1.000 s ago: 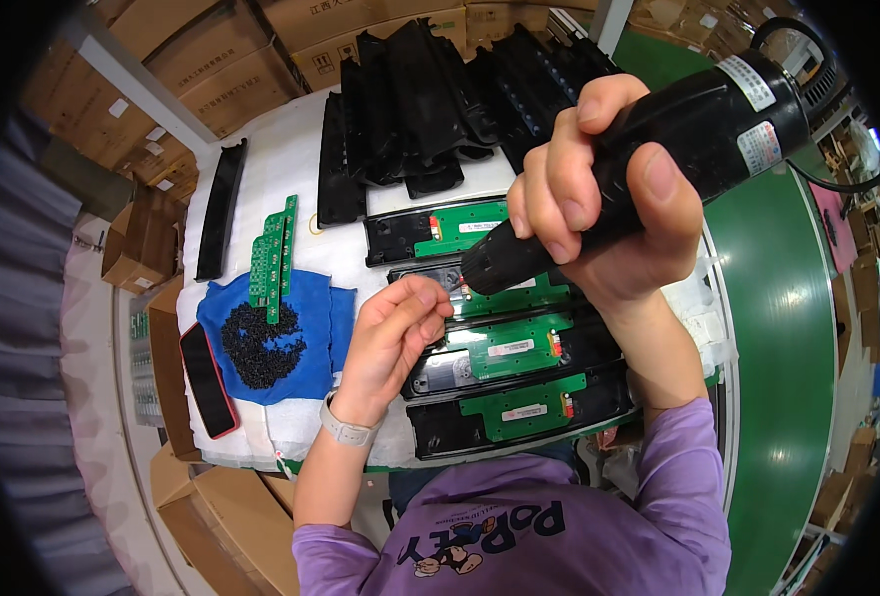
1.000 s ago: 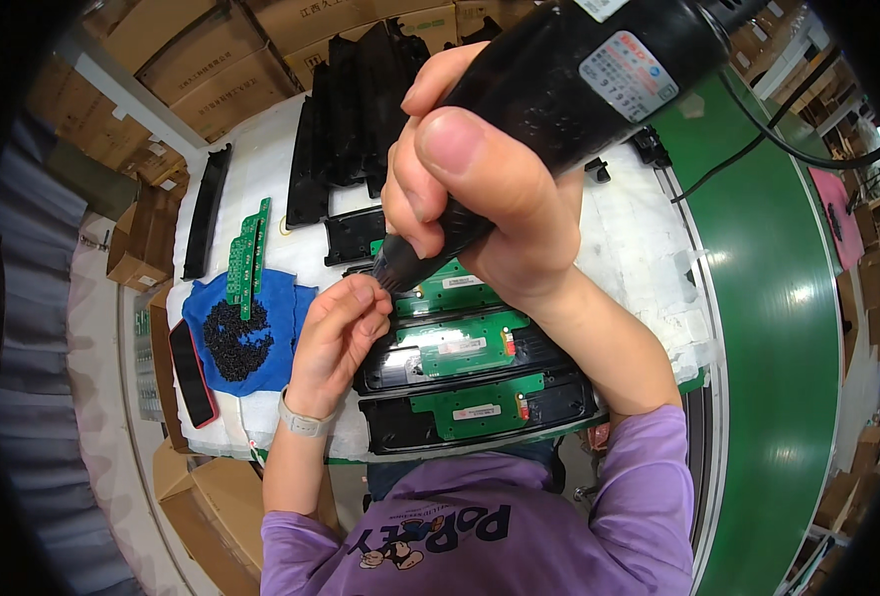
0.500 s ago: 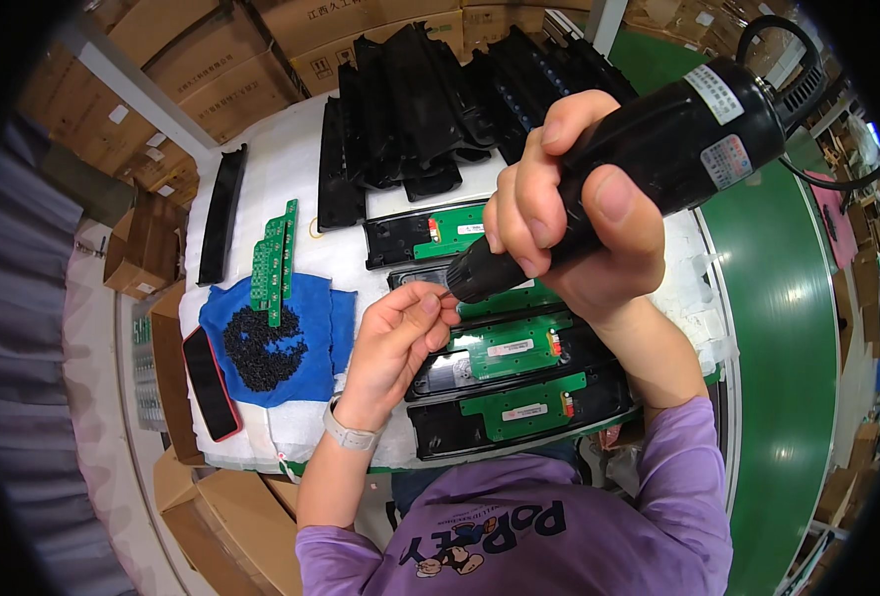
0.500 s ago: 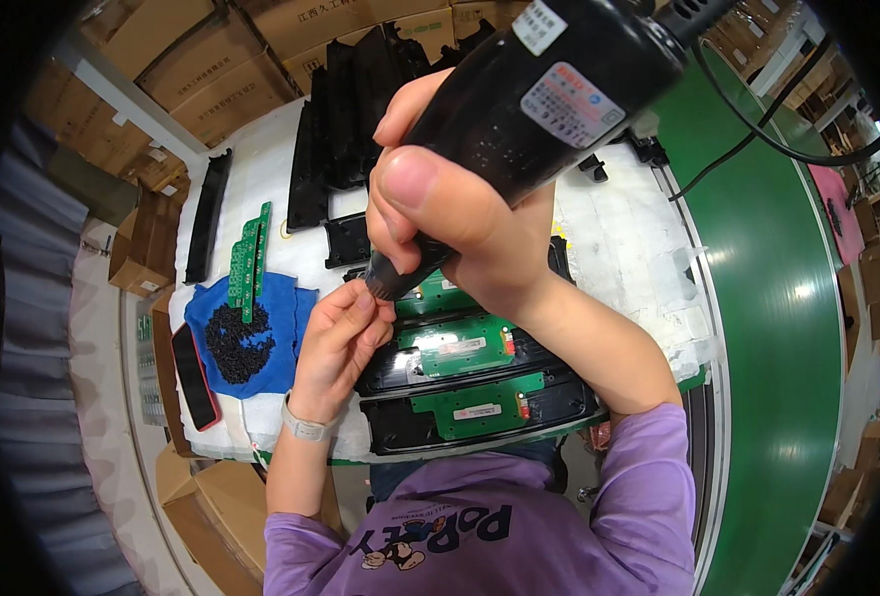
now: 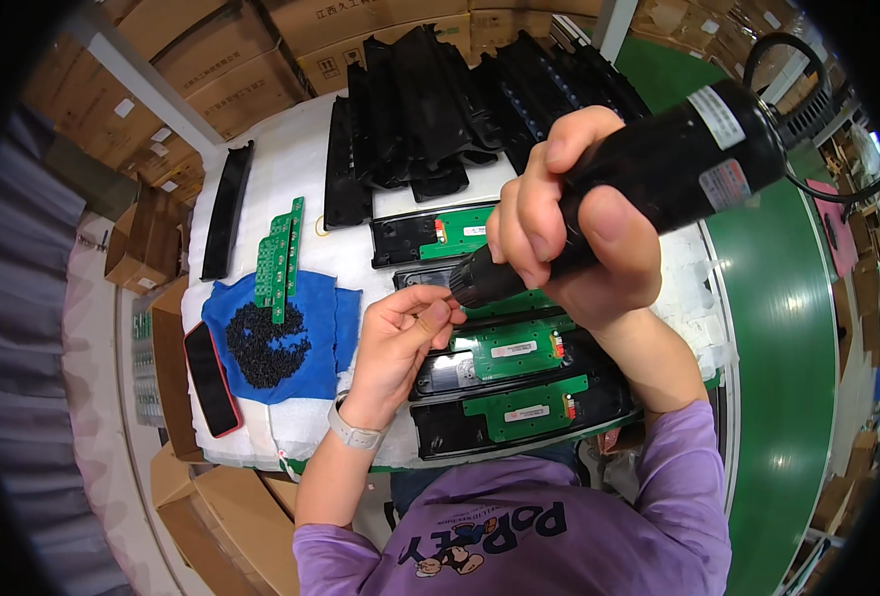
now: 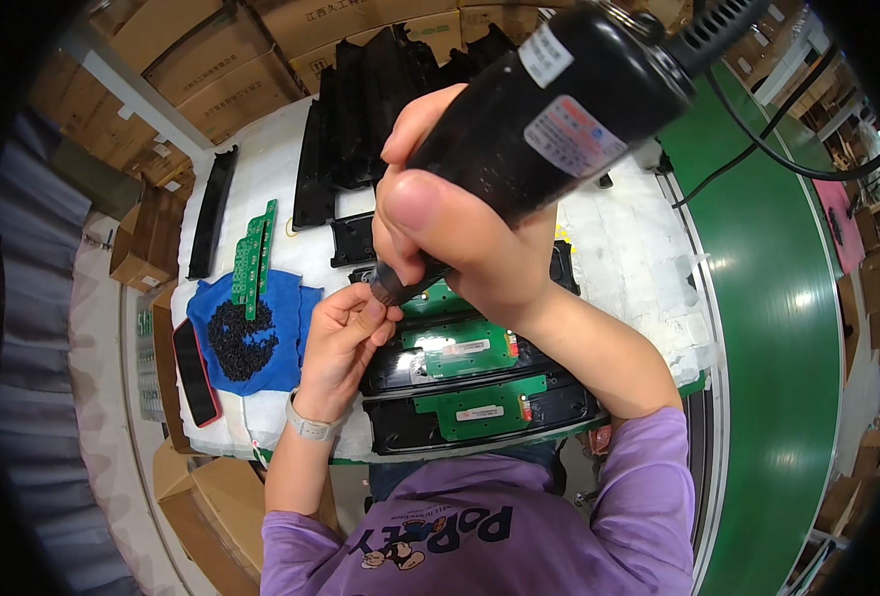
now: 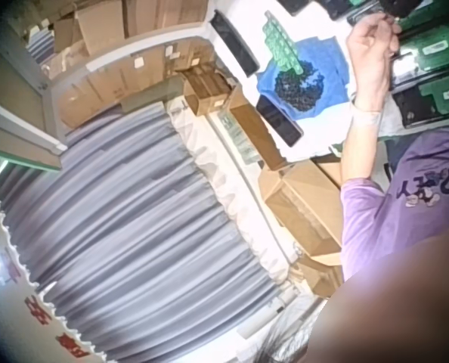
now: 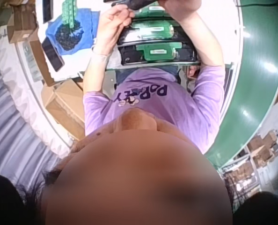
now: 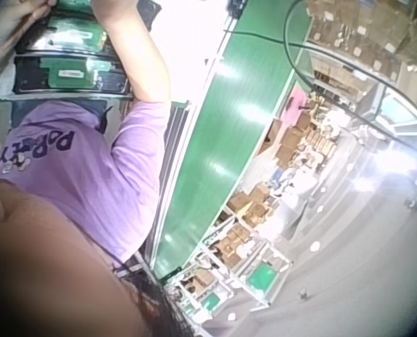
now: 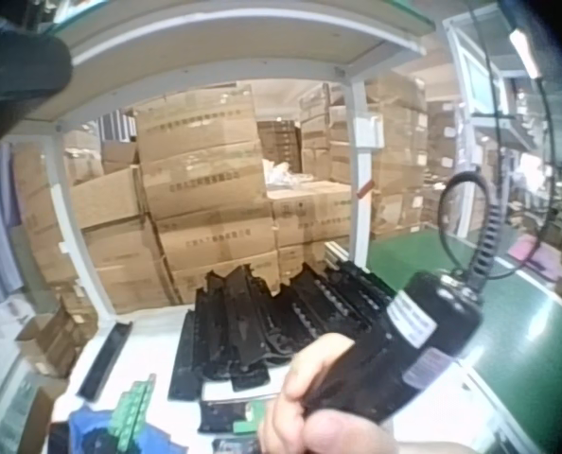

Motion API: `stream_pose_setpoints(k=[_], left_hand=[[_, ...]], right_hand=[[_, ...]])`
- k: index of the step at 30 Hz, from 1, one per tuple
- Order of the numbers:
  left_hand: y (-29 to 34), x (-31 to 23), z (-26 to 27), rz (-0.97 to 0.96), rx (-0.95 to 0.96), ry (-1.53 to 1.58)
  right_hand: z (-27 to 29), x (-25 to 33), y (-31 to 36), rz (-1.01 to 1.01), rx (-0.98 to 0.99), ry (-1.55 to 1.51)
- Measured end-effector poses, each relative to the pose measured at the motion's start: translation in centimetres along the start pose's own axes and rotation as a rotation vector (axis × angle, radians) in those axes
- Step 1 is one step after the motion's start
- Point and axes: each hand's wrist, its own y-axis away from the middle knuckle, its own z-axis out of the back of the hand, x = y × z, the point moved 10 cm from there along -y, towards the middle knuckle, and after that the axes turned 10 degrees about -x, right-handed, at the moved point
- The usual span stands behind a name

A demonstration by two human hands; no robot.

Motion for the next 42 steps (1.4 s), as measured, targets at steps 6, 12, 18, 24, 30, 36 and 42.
stream_pose_setpoints(k=[6, 12, 18, 24, 30, 36, 42], left_hand=[[0.4, -0.8, -0.3, -0.064, 0.019, -0.24], [0.8, -1.2, -1.3, -0.08, 0.049, -0.297], [1.0, -2.0, -1.1, -0.149, 0.021, -0.396], [0.8, -1.6, 0.1, -0.114, -0.057, -0.664], [0.6, -6.4, 3.2, -0.41, -0.348, -0.537], [-0.2, -4.3, 3.2, -0.189, -0.18, -0.307], [-0.8, -2.2, 3.1, -0.094, -0.147, -0.119]], right_hand=[[1.2, -1.6, -0.5, -0.133, -0.104, 0.038], [2.2, -2.0, -0.9, -0.188, -0.211, -0.042], [3.1, -2.5, -0.6, -0.194, -0.325, -0.102], [2.1, -2.6, -0.4, -0.139, -0.26, -0.142], [0.3, -3.9, 0.3, -0.157, -0.049, 0.121], [-0.8, -6.6, 1.6, -0.208, 0.041, 0.209], [-1.1, -7.5, 2.4, -0.207, 0.038, 0.163]])
